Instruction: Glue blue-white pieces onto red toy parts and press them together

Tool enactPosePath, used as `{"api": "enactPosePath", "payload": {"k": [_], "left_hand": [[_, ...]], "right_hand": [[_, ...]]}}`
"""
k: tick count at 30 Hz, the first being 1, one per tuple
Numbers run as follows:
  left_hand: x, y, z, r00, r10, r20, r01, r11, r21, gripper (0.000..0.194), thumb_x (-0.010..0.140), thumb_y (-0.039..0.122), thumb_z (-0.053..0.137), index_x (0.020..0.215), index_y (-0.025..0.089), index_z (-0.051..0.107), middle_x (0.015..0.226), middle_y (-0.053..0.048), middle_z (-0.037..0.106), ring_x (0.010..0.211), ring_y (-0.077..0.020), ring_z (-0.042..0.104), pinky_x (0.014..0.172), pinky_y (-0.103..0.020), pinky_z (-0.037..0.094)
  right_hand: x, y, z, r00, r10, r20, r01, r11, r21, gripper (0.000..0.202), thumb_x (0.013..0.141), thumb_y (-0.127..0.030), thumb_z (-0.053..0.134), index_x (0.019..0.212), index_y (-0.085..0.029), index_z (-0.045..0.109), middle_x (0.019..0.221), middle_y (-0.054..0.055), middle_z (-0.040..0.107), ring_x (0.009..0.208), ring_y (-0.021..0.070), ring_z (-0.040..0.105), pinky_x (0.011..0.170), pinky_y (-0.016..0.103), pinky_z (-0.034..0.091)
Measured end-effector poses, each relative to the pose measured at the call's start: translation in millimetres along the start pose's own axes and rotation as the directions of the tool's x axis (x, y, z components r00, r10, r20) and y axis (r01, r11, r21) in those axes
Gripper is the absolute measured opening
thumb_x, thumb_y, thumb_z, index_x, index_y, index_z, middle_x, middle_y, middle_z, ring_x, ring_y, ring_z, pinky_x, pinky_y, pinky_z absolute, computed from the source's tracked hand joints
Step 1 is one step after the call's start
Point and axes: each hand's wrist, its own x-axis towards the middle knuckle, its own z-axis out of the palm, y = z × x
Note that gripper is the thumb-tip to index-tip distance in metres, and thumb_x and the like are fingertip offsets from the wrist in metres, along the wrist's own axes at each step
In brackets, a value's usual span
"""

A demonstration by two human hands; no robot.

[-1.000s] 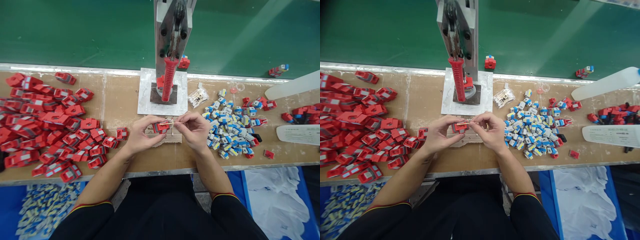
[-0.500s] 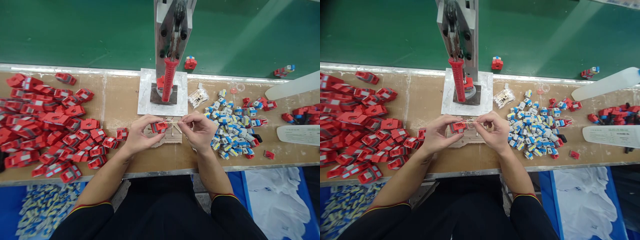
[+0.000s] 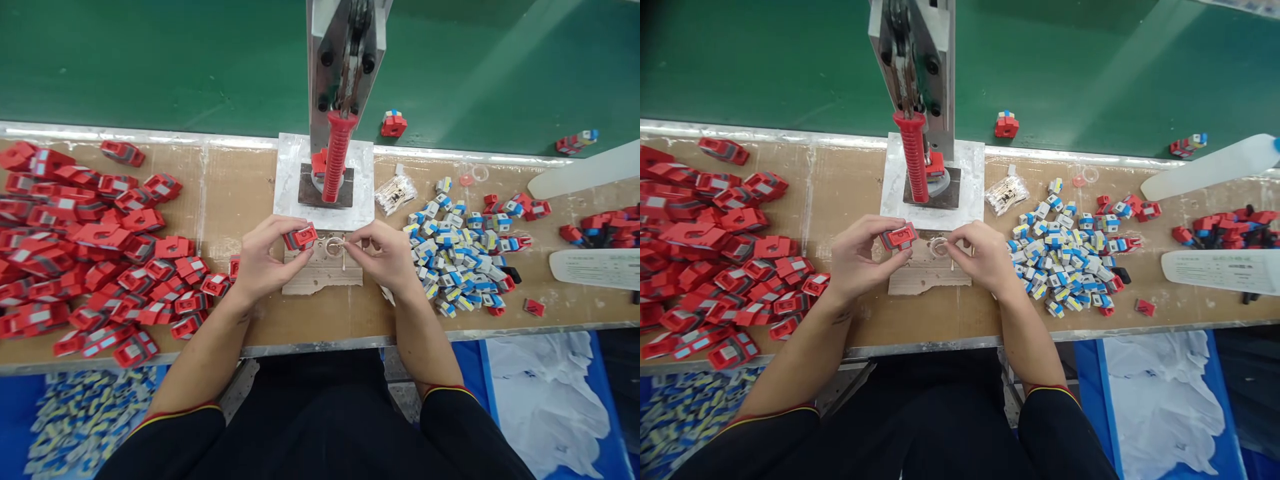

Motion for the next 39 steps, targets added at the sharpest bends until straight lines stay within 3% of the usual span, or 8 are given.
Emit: {"api": "enactPosePath", "payload": {"k": [4,11,17,21,24,28,33,39], "left_hand": [[0.5,0.5,0.2,1.0,0.003,-0.004,-0.002,1.0,0.031,0.024,0.084,0.023,0.08,0.108,0.024,0.076,0.107,-0.004,0.081,0.098,-0.0221,0.077,0.09,-0.037,0.064],[-0.1,3.9,1.6,1.0,0.017,0.008,-0.018,0.995,0.101,0.022,0.087,0.022,0.076,0.109,0.022,0.074,0.11,-0.005,0.081,0.102,-0.0214,0.078,0.092,-0.036,0.065],[0.0,4.1,2.3,0.997,0.08,-0.005,-0.079,0.995,0.068,0.027,0.086,0.013,0.077,0.111,0.021,0.074,0.111,-0.005,0.081,0.104,-0.0203,0.079,0.094,-0.033,0.065],[0.1,2.9,2.4,0.997,0.083,-0.001,-0.083,0.994,0.072,0.027,0.086,0.013,0.078,0.111,0.021,0.074,0.111,-0.005,0.081,0.105,-0.0209,0.079,0.095,-0.034,0.065],[-0.5,4.0,3.4,0.996,0.087,0.013,-0.087,0.995,0.054,0.027,0.086,0.012,0.078,0.112,0.021,0.074,0.113,-0.005,0.082,0.106,-0.0204,0.079,0.097,-0.034,0.065],[-2.7,8.2,8.0,0.994,0.094,0.051,-0.095,0.995,0.014,0.028,0.088,0.012,0.077,0.114,0.021,0.073,0.118,-0.006,0.082,0.11,-0.0201,0.079,0.098,-0.033,0.065],[-4.2,11.4,13.2,0.989,0.125,0.075,-0.125,0.992,-0.005,0.029,0.087,0.01,0.079,0.114,0.02,0.072,0.114,-0.006,0.082,0.107,-0.0191,0.08,0.098,-0.031,0.065],[-4.0,11.5,12.6,0.989,0.127,0.081,-0.128,0.992,0.004,0.03,0.087,0.01,0.079,0.115,0.021,0.073,0.114,-0.006,0.082,0.106,-0.0197,0.08,0.096,-0.032,0.066]], "right_hand": [[-0.1,4.9,8.5,0.995,0.002,0.1,0.005,0.997,-0.073,0.012,0.095,-0.022,0.068,0.083,-0.024,0.07,0.078,0.002,0.073,0.07,0.0166,0.061,0.069,0.031,0.05],[-0.6,8.7,8.9,0.994,-0.061,0.091,0.069,0.993,-0.096,0.011,0.094,-0.02,0.069,0.084,-0.023,0.07,0.078,0.001,0.073,0.067,0.0157,0.059,0.067,0.029,0.048],[0.1,9.3,9.4,0.995,-0.061,0.08,0.068,0.994,-0.089,0.011,0.093,-0.018,0.07,0.083,-0.023,0.07,0.076,0.0,0.073,0.066,0.015,0.06,0.065,0.028,0.047],[0.9,5.3,5.0,0.999,-0.042,0.03,0.042,0.999,0.006,0.013,0.091,-0.017,0.073,0.081,-0.024,0.07,0.074,-0.001,0.073,0.064,0.0136,0.059,0.063,0.028,0.047],[0.5,-0.7,0.4,0.992,0.038,-0.118,-0.016,0.983,0.182,0.013,0.09,-0.023,0.077,0.079,-0.024,0.069,0.073,-0.001,0.073,0.059,0.0122,0.058,0.057,0.028,0.047],[-0.2,-10.5,3.2,0.941,0.137,-0.31,0.004,0.911,0.413,0.028,0.086,-0.042,0.085,0.076,-0.025,0.066,0.069,-0.001,0.072,0.061,0.014,0.065,0.055,0.029,0.05],[-1.7,-17.6,16.0,0.962,0.138,-0.234,0.0,0.862,0.507,0.025,0.087,-0.041,0.085,0.078,-0.025,0.068,0.073,0.0,0.076,0.058,0.0125,0.064,0.052,0.028,0.049],[-4.8,-15.6,20.1,0.975,0.163,-0.149,-0.073,0.874,0.481,0.021,0.088,-0.037,0.083,0.079,-0.025,0.069,0.076,0.001,0.077,0.058,0.0129,0.061,0.053,0.03,0.049]]}}
